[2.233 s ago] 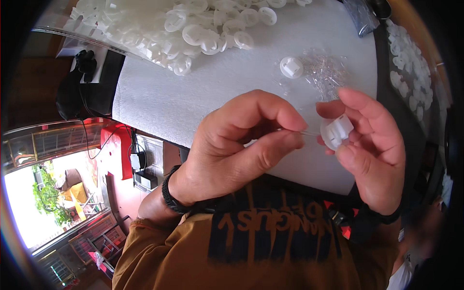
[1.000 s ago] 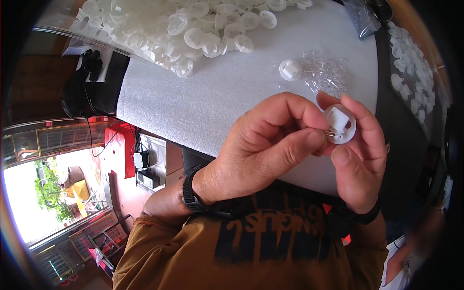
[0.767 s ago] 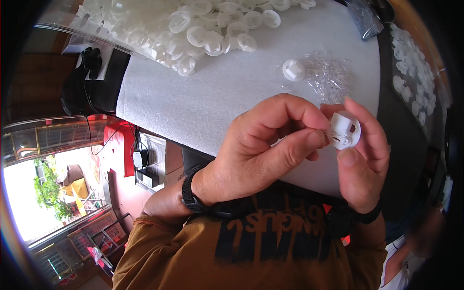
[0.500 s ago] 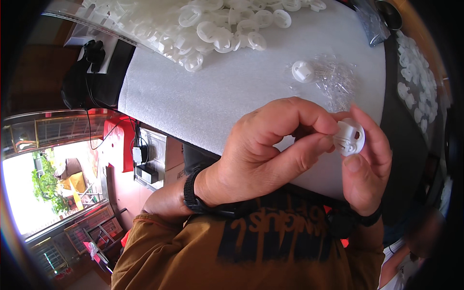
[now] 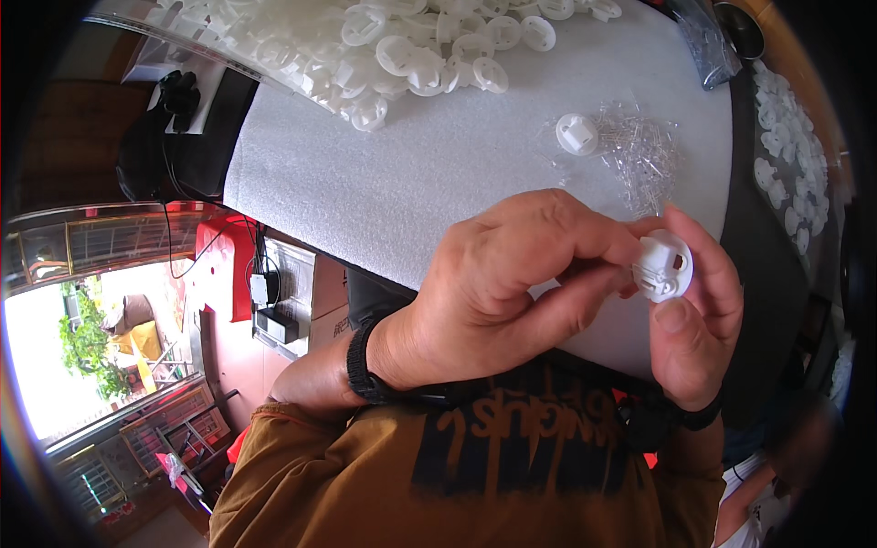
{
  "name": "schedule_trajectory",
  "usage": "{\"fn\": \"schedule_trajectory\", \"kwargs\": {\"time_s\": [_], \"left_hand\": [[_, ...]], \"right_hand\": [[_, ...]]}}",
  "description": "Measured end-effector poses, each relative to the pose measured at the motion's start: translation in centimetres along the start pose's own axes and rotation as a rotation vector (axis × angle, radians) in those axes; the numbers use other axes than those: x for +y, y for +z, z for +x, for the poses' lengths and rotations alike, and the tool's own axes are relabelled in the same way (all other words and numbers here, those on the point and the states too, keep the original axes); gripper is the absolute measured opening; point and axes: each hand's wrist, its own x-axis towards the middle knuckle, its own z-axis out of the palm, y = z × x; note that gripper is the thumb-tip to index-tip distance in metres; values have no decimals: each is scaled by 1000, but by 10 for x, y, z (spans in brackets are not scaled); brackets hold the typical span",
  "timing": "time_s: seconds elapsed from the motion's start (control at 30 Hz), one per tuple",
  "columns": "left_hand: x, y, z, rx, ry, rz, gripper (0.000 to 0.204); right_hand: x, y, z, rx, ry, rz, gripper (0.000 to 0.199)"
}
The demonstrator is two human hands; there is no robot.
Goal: Manually assemble small white and transparent plastic components by inserting metal pins or LEDs.
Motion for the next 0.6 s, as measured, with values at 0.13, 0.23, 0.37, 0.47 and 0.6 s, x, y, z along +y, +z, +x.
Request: {"fn": "schedule_trajectory", "kwargs": {"time_s": [0.13,0.23,0.37,0.47,0.6], "left_hand": [[4,-2,1,3,50,106,19],[6,-3,1,5,59,144,18],[5,-3,-1,4,78,129,17],[2,-3,-3,-2,116,138,16],[5,-3,-2,-4,93,145,16]], "right_hand": [[-1,0,-2,0,18,0,56],[-3,2,-2,29,42,-10,57],[-2,1,-3,16,36,-14,57],[-4,4,-3,48,51,-38,57],[-3,2,-2,14,23,-54,57]]}}
